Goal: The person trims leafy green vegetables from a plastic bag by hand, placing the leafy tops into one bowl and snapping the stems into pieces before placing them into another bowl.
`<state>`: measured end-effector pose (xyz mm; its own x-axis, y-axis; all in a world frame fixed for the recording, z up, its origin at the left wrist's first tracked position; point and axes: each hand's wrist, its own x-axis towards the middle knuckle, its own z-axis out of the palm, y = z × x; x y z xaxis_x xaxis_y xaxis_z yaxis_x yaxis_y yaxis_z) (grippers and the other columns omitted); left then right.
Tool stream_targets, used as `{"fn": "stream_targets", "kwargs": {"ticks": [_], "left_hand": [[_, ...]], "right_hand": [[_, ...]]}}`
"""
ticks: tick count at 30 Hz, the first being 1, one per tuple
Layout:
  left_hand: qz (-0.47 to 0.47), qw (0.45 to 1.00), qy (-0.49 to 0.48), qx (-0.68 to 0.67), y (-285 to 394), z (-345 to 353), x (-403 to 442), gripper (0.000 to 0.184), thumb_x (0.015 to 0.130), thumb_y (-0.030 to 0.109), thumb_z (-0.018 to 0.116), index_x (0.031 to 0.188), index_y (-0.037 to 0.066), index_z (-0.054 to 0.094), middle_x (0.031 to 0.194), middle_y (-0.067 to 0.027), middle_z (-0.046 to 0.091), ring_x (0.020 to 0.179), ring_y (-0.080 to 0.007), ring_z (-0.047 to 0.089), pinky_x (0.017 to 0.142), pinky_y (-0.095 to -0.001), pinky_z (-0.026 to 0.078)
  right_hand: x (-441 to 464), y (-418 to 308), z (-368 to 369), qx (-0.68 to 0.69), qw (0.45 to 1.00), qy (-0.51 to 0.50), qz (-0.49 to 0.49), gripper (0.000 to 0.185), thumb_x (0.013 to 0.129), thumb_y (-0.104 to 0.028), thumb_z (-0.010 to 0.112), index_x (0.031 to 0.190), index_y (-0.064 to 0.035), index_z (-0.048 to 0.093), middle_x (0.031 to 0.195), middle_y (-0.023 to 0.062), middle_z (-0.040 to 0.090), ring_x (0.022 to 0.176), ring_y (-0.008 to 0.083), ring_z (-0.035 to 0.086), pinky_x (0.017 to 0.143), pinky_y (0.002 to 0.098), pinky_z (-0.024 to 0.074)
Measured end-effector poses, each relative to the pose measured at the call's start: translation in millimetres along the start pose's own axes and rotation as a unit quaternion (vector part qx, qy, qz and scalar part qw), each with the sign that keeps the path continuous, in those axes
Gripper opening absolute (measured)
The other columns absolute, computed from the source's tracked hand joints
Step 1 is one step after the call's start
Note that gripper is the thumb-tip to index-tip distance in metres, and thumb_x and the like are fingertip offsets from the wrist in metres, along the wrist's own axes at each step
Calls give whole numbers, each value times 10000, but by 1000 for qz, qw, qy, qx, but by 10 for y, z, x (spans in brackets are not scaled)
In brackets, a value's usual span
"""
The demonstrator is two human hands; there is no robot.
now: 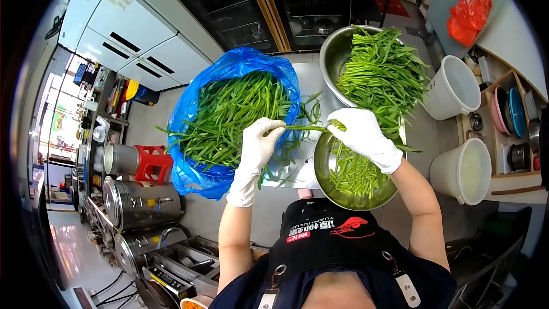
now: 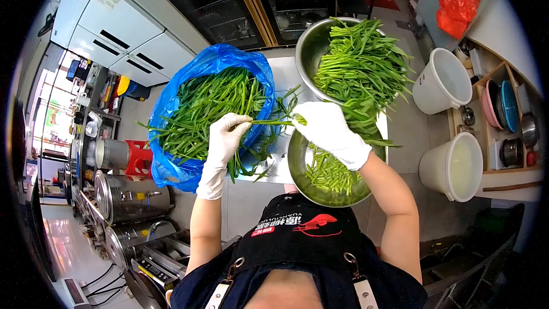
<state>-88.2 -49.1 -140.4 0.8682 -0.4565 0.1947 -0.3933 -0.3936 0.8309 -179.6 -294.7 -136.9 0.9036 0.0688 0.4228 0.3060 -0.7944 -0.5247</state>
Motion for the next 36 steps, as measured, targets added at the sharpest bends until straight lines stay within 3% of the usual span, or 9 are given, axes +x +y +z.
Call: {"fn": "stream_targets", "kwargs": {"ticks": [4,8,9,15,18,24,28,33,36], "left_hand": [[-22,999,-15,-35,102,-6,-9,125,784,-2,707,908,4,722,812,-79,669,747,-164,626,712,-266,487],[-19,998,3,-67,144,-35,-23,119,778,-8,702,897,-1,718,801,-84,665,767,-170,638,733,-266,492],[-4,998,5,-59,126,-52,-22,119,773,-7,706,892,2,718,833,-89,666,799,-180,640,748,-273,494],[113,989,59,70,-71,11,-26,154,729,-15,756,866,42,715,1106,-107,609,1019,-234,602,851,-318,494],[171,977,87,90,-87,41,-11,168,720,-32,758,859,48,708,1120,-117,604,1029,-255,601,878,-336,489],[172,979,90,65,-43,7,-4,165,724,-58,744,849,38,696,1137,-137,598,1039,-272,601,883,-348,495],[134,987,41,85,-56,-49,39,133,791,5,703,917,44,719,1171,-132,599,1104,-278,574,957,-367,453],[77,985,-79,131,-154,-40,127,193,911,61,558,1019,47,717,1293,-158,561,1228,-323,501,1039,-390,392],[60,985,-101,127,-262,21,162,203,914,53,548,1034,44,711,1324,-165,542,1247,-316,489,1048,-378,387]], "right_hand": [[153,-113,153,55,996,-73,20,250,799,-269,670,967,-84,667,831,91,671,791,283,650,709,393,509],[209,-51,438,11,991,-132,11,202,805,-297,640,885,-115,678,833,91,673,807,311,643,707,419,505],[242,-90,429,12,984,-168,53,209,803,-324,624,848,-126,678,817,91,667,810,323,635,704,429,502],[305,-124,353,56,970,-221,82,260,781,-349,629,874,-115,693,836,121,666,822,328,634,710,436,497],[302,-95,345,101,965,-223,97,283,773,-363,633,868,-105,700,823,142,657,800,334,630,702,432,490],[254,46,300,126,955,-224,147,313,774,-378,637,849,-81,698,744,160,636,709,347,622,662,429,479],[216,211,224,143,954,-199,173,286,765,-341,665,837,-66,701,732,156,645,682,323,629,647,415,482],[156,351,175,142,956,-180,185,302,758,-342,694,837,-51,698,713,147,645,652,307,622,641,390,481],[89,386,179,137,963,-147,177,272,786,-282,697,839,-15,696,650,96,635,584,172,572,602,335,459]]}}
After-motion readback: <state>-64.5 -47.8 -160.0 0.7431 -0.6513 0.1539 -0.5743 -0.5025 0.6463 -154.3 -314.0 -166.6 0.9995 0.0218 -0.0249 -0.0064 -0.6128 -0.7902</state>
